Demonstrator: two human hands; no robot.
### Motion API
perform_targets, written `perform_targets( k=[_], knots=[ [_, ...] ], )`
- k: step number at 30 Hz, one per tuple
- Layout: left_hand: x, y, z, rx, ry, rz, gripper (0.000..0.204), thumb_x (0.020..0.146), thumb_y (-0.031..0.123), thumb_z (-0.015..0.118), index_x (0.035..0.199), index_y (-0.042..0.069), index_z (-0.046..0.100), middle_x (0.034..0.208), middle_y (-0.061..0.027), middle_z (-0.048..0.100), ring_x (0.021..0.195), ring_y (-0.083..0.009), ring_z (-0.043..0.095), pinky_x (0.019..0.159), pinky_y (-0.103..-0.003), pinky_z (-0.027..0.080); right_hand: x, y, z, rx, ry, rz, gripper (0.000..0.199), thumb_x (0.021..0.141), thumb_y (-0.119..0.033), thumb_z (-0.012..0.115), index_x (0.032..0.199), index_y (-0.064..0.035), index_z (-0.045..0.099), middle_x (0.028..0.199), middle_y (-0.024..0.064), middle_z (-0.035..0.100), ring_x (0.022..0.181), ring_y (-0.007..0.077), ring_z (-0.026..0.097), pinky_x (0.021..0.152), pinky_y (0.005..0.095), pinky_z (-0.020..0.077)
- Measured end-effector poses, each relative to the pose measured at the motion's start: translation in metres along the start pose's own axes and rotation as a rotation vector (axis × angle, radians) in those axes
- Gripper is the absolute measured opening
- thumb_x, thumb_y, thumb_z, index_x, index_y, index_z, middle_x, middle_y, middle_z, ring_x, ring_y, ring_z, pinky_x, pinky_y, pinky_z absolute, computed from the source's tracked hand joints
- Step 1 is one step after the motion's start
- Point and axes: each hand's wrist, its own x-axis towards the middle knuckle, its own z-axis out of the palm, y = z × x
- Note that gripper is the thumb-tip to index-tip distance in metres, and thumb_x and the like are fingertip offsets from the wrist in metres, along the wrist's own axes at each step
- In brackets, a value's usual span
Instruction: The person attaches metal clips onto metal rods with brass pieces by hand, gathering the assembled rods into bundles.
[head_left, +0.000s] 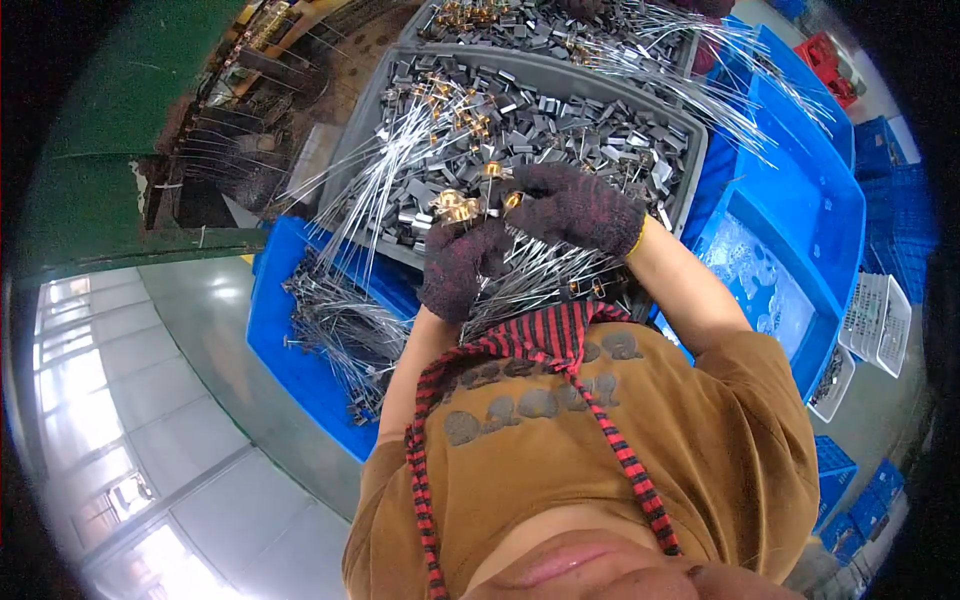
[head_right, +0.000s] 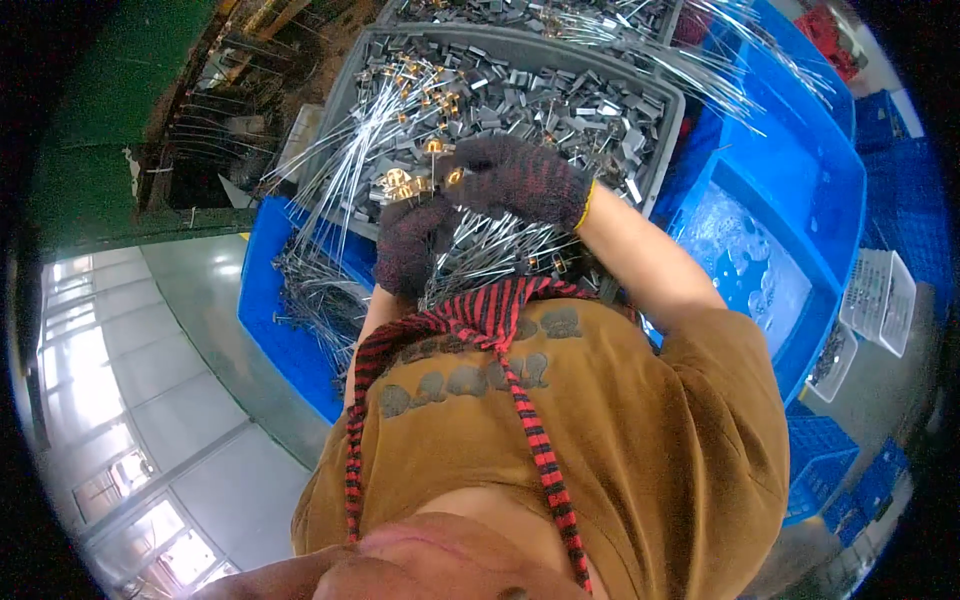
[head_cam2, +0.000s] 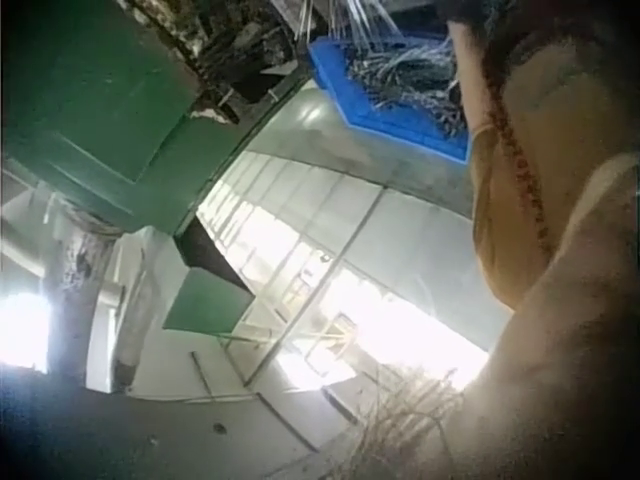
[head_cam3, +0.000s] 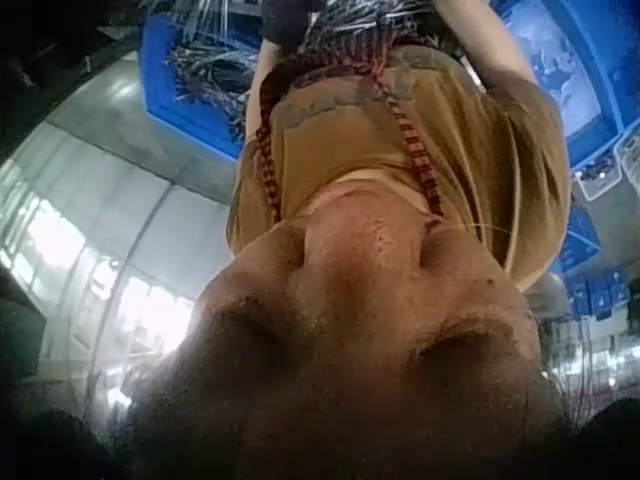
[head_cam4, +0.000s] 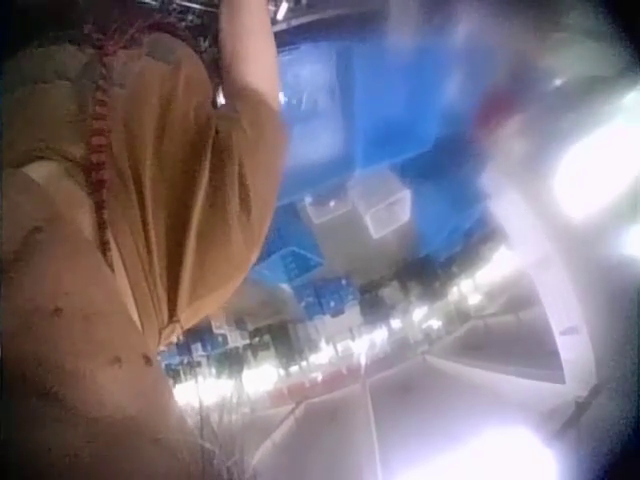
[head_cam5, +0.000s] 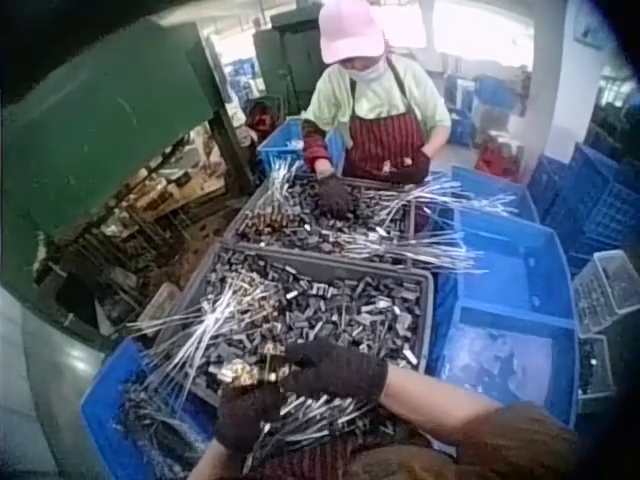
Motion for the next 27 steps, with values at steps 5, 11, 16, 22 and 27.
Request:
perform_targets(
  k=[5,11,16,22,27],
  knots=[
    [-0.003,0.01,0.005,0.111,0.094,-0.016,0.018,0.091,0.014,0.068,0.102,0.001,0.074,0.081,-0.0023,0.069,0.067,-0.0104,0.06,0.059,-0.026,0.045,-0.008,0.011,-0.01,0.041,0.017,0.014,0.03,0.092,-0.017,0.074,0.12,-0.007,0.07,0.087,-0.0008,0.067,0.069,0.0051,0.057,0.06,0.0245,0.0479],
    [0.0,-0.003,-0.014,-0.046,-0.027,-0.056,0.017,0.092,0.006,0.066,0.107,0.002,0.072,0.088,-0.0001,0.068,0.069,-0.0089,0.06,0.058,-0.023,0.044,-0.014,0.025,-0.017,0.061,-0.093,0.017,0.042,0.088,-0.011,0.073,0.128,-0.0055,0.065,0.097,0.0004,0.067,0.078,0.0079,0.059,0.071,0.0257,0.0509],
    [0.02,-0.029,-0.029,-0.162,-0.038,-0.035,0.029,0.091,0.014,0.067,0.117,0.0,0.068,0.083,0.0024,0.063,0.068,-0.0063,0.055,0.058,-0.024,0.042,0.011,0.034,-0.018,0.059,-0.15,-0.234,0.051,0.082,-0.01,0.081,0.131,-0.0061,0.066,0.115,0.0015,0.07,0.102,0.0094,0.059,0.09,0.0309,0.0507],
    [0.017,-0.035,-0.041,0.535,-0.134,0.413,0.02,0.091,-0.002,0.058,0.108,0.003,0.067,0.092,-0.0032,0.066,0.071,-0.0137,0.063,0.063,-0.027,0.049,0.023,0.039,-0.012,0.103,-0.256,-0.402,0.052,0.078,-0.013,0.086,0.127,-0.0061,0.069,0.112,0.0027,0.072,0.102,0.0127,0.063,0.09,0.0323,0.052],
    [0.024,-0.016,-0.023,0.796,-0.063,0.509,0.031,0.08,0.002,0.065,0.111,0.002,0.069,0.103,-0.0138,0.071,0.096,-0.0341,0.068,0.085,-0.041,0.053,0.042,0.037,-0.012,0.073,-0.291,-0.39,0.049,0.076,-0.014,0.087,0.122,-0.0043,0.071,0.111,0.004,0.073,0.1,0.0142,0.065,0.088,0.0332,0.0538]
  ],
)
